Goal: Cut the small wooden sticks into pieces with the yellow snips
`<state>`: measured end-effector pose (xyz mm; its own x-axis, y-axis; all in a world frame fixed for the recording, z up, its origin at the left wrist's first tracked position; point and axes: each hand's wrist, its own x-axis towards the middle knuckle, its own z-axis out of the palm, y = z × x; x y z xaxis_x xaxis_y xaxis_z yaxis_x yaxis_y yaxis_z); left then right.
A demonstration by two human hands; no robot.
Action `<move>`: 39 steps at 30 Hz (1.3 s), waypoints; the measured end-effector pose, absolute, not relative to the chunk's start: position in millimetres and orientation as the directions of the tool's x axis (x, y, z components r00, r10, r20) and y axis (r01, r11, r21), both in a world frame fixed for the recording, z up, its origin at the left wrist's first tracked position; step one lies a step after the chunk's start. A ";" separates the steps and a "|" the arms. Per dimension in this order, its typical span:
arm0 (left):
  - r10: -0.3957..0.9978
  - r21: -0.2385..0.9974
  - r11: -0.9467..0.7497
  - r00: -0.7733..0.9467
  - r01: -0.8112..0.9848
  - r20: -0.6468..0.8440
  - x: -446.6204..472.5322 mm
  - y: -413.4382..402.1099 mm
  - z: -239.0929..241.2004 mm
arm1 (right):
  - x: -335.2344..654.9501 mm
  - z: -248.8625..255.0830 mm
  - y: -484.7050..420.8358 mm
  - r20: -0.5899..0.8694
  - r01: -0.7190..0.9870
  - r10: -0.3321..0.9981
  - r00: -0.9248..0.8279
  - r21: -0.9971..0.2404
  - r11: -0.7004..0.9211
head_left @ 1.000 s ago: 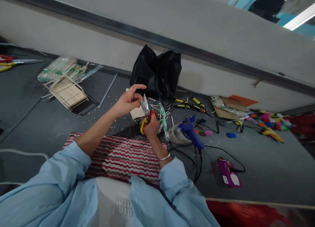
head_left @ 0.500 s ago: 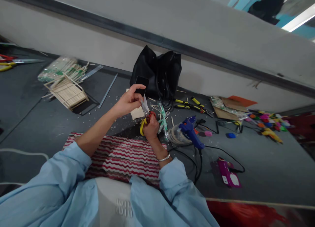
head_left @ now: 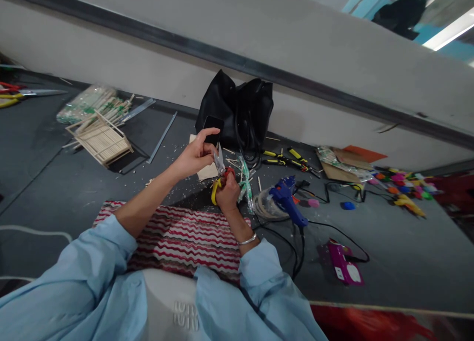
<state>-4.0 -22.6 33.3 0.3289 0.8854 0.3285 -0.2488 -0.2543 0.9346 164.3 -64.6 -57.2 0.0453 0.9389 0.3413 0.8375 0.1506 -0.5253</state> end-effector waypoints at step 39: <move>0.894 0.932 -0.277 0.293 -0.232 0.339 2.3 -26.3 32.5 | 159.8 -59.6 -65.9 0.293 0.770 0.956 0.027 -0.616 0.167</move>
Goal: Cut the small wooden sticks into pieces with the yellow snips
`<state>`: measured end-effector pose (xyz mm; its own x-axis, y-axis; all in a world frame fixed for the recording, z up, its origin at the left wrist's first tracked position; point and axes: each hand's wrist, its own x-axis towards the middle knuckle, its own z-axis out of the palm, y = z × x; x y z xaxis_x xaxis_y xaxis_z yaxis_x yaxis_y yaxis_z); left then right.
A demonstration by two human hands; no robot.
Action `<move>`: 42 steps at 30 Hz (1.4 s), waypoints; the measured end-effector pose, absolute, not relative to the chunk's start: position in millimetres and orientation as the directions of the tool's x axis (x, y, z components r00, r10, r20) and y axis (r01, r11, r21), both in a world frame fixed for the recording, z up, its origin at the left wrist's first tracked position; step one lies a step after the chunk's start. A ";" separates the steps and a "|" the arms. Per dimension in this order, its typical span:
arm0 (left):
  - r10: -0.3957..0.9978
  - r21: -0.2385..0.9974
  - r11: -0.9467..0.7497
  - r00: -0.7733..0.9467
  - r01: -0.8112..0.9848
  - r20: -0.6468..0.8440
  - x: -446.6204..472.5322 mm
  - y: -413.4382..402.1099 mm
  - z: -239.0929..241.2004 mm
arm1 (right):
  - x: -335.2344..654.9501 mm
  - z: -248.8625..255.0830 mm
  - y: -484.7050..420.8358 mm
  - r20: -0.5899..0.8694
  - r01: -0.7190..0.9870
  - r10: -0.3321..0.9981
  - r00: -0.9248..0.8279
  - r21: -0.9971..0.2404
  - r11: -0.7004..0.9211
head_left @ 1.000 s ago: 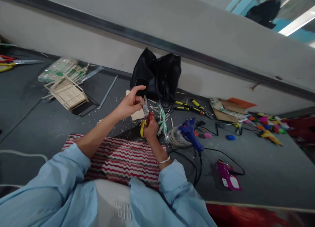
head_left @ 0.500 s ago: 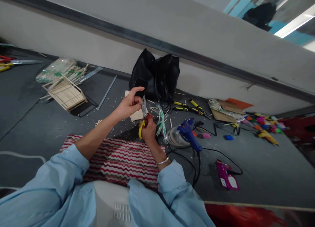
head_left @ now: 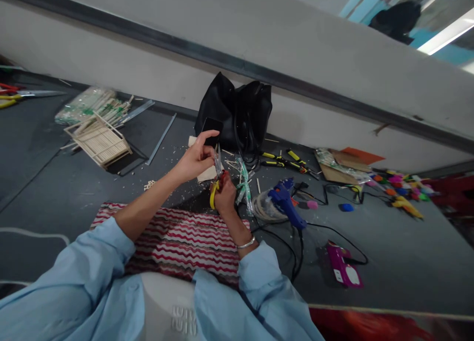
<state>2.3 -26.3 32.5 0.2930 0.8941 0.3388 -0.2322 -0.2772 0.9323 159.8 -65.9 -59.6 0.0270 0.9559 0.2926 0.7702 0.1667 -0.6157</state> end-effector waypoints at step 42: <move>0.905 0.910 -0.224 0.272 -0.349 0.327 3.3 -28.5 37.1 | 163.0 -61.8 -66.8 0.340 0.813 0.940 0.028 -0.555 0.177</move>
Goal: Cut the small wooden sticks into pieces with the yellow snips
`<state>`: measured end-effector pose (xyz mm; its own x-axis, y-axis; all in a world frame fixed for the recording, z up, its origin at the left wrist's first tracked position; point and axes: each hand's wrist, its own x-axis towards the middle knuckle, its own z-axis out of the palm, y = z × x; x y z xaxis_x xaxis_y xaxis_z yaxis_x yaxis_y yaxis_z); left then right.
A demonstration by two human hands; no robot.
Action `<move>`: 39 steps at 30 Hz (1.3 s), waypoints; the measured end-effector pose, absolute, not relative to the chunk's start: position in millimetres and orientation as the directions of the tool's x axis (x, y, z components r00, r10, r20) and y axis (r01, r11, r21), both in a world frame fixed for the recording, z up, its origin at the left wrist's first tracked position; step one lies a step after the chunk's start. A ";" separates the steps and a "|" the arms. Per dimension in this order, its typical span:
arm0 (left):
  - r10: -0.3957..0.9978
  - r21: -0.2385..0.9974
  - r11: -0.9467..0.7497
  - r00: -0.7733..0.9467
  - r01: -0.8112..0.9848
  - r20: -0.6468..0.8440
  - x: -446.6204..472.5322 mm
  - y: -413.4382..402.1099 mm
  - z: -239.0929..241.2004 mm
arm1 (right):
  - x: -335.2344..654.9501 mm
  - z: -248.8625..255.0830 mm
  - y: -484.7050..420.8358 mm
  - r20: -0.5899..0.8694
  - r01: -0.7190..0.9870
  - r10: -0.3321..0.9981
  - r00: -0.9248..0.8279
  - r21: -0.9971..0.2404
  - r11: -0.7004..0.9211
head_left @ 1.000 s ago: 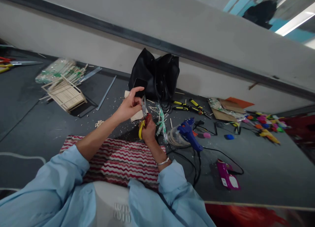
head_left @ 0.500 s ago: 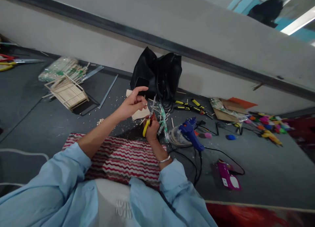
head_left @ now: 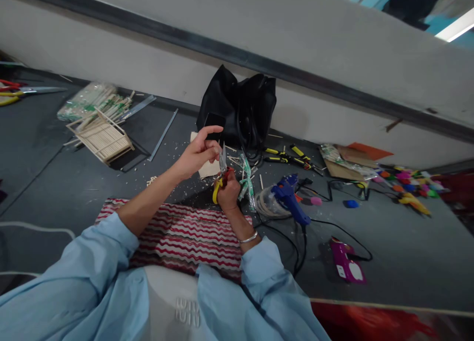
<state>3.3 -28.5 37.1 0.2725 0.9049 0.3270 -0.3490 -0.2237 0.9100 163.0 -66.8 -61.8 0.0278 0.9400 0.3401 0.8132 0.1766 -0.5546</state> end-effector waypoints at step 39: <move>0.800 0.923 -0.293 0.465 -0.251 0.380 -29.9 -13.7 34.7 | 160.3 -62.4 -64.9 0.360 0.794 0.933 -0.023 -0.560 0.236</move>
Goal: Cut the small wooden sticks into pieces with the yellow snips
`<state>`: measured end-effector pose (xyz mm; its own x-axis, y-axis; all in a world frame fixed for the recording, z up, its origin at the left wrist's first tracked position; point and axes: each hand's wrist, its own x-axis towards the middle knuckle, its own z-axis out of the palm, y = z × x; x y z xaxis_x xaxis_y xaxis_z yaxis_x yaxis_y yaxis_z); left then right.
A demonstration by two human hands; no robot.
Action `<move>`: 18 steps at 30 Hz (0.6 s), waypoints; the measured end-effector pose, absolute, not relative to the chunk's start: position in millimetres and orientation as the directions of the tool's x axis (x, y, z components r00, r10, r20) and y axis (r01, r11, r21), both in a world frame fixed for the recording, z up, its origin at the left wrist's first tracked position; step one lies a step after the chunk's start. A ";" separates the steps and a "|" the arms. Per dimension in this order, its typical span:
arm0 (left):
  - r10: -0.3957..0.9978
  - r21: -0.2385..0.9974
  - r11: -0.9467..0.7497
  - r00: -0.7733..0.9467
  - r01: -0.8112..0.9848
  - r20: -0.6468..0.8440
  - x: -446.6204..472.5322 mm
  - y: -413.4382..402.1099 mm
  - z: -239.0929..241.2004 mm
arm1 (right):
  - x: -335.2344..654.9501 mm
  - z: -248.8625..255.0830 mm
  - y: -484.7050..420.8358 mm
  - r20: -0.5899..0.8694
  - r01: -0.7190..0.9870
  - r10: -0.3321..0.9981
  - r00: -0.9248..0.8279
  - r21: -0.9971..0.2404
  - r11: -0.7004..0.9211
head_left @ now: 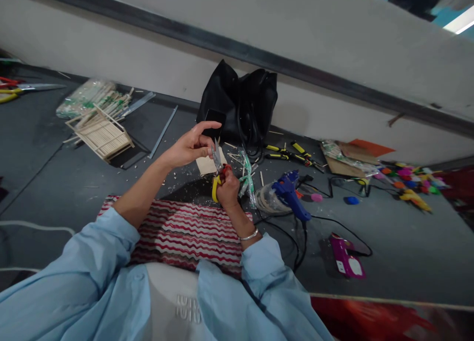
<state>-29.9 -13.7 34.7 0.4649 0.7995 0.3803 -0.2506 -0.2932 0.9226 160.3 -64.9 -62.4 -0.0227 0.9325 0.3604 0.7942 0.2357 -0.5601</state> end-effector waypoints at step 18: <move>0.821 0.887 -0.357 0.354 -0.295 0.448 -23.4 -16.1 40.2 | 167.1 -66.2 -58.7 0.433 0.719 0.898 0.070 -0.647 0.256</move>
<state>-23.4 -16.1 40.2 0.3539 0.8210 0.4480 -0.2945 -0.3568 0.8865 167.1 -58.7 -66.2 0.0704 0.8985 0.4334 0.7186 0.2557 -0.6468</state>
